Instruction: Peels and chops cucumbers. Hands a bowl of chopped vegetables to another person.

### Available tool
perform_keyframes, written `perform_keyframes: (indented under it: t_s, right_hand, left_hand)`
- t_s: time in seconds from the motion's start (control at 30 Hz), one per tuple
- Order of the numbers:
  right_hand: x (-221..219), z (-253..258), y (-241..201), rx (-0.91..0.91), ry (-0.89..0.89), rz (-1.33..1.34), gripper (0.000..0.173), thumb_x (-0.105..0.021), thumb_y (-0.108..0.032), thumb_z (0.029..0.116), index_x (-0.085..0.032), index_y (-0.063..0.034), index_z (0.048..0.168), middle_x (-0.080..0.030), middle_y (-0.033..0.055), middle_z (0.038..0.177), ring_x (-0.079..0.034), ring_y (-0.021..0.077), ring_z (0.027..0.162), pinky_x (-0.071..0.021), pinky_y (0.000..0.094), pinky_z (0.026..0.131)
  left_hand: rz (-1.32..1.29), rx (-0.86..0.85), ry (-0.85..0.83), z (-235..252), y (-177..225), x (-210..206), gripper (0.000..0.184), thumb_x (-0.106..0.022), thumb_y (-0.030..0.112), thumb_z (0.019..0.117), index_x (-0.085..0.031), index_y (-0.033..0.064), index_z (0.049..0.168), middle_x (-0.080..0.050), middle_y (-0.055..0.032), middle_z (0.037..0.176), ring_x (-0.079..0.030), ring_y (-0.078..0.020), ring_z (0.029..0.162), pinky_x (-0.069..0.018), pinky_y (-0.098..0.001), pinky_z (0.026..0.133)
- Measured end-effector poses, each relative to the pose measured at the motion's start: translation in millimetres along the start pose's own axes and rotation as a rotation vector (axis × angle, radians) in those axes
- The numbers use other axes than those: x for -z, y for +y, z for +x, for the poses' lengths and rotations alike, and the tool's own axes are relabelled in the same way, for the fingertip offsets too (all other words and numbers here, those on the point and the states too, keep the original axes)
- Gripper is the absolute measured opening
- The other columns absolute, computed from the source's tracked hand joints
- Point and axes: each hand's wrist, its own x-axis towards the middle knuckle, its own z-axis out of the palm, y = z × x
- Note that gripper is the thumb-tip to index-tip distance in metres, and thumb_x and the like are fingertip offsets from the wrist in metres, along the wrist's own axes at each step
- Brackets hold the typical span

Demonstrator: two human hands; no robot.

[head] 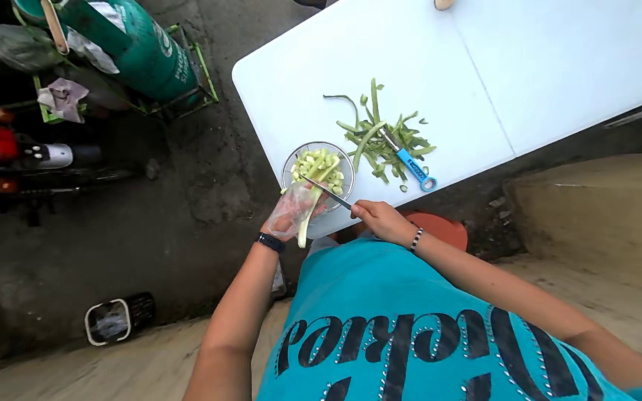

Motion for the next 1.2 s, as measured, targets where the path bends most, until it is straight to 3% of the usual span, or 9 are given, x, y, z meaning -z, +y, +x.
perform_keyframes:
  t_s: [0.17,0.4,0.6,0.83,1.03,1.1,1.2]
  right_hand:
    - [1.3,3.0,-6.3,-0.011,0.029,-0.127,0.045,-0.036,-0.043,0.1115,-0.066,-0.0095,0.104,-0.061,0.0085,0.071,-0.064,0.0267,0.068,-0.052,0.0505,0.064]
    - [4.0,4.2,-8.3,-0.011,0.045,-0.09,0.047,-0.036,-0.043,0.1115,-0.066,-0.008,0.107,-0.063,0.0107,0.073,-0.064,0.0288,0.069,-0.0522,0.0529,0.066]
    - [12.2,-5.3,-9.1,0.061,0.075,0.003,0.048,-0.034,-0.044,0.1114,-0.068,-0.0114,0.107,-0.059,0.0042,0.067,-0.059,0.0201,0.058,-0.0525,0.0444,0.059]
    - [12.2,-3.3,-15.8,0.024,0.036,-0.061,0.045,-0.036,-0.042,0.1117,-0.068,-0.0109,0.107,-0.06,0.0059,0.069,-0.061,0.0224,0.063,-0.0519,0.0472,0.062]
    - [5.1,5.7,-10.3,-0.011,0.031,-0.091,0.045,-0.036,-0.042,0.1116,-0.067,-0.0094,0.104,-0.062,0.0086,0.073,-0.064,0.0266,0.07,-0.0516,0.0508,0.066]
    - [3.3,9.0,-7.2,-0.018,0.029,-0.1,0.046,-0.035,-0.043,0.1115,-0.067,-0.0101,0.104,-0.062,0.008,0.073,-0.064,0.0262,0.07,-0.0514,0.0507,0.065]
    - [1.6,12.5,-3.8,-0.025,0.024,-0.135,0.048,-0.034,-0.046,0.1111,-0.067,-0.0111,0.104,-0.062,0.0083,0.073,-0.064,0.0273,0.071,-0.0517,0.0518,0.066]
  left_hand:
    - [-0.004,0.023,0.008,3.3,-0.2,1.7,0.063,-0.073,0.023,0.0915,-0.045,0.011,0.146,-0.055,-0.0139,0.146,-0.059,-0.0284,0.128,-0.0531,-0.0436,0.103]
    - [-0.014,0.001,-0.013,4.5,3.3,-2.3,0.06,-0.072,0.022,0.092,-0.047,0.0106,0.145,-0.056,-0.0132,0.145,-0.058,-0.0285,0.128,-0.0526,-0.0453,0.104]
    - [0.0,0.008,0.047,5.7,4.2,4.4,0.06,-0.069,0.019,0.0947,-0.044,0.0085,0.148,-0.058,-0.0148,0.143,-0.061,-0.0285,0.125,-0.0534,-0.0442,0.103]
    - [-0.032,-0.011,-0.016,11.8,5.1,8.0,0.062,-0.07,0.021,0.0942,-0.043,0.0092,0.149,-0.053,-0.0144,0.149,-0.055,-0.0298,0.133,-0.0496,-0.0456,0.108]
    - [-0.023,0.007,-0.026,13.9,9.0,-3.3,0.057,-0.07,0.021,0.094,-0.047,0.0117,0.146,-0.058,-0.0129,0.143,-0.06,-0.0266,0.125,-0.0535,-0.042,0.102]
    - [-0.045,0.016,0.001,14.1,8.0,-5.2,0.054,-0.067,0.018,0.0949,-0.048,0.0109,0.145,-0.057,-0.0138,0.143,-0.059,-0.0285,0.126,-0.0533,-0.045,0.102]
    - [-0.1,0.041,0.013,12.5,5.8,-3.8,0.051,-0.062,0.011,0.0965,-0.047,0.0079,0.146,-0.055,-0.0176,0.145,-0.057,-0.0362,0.129,-0.0514,-0.0577,0.103]
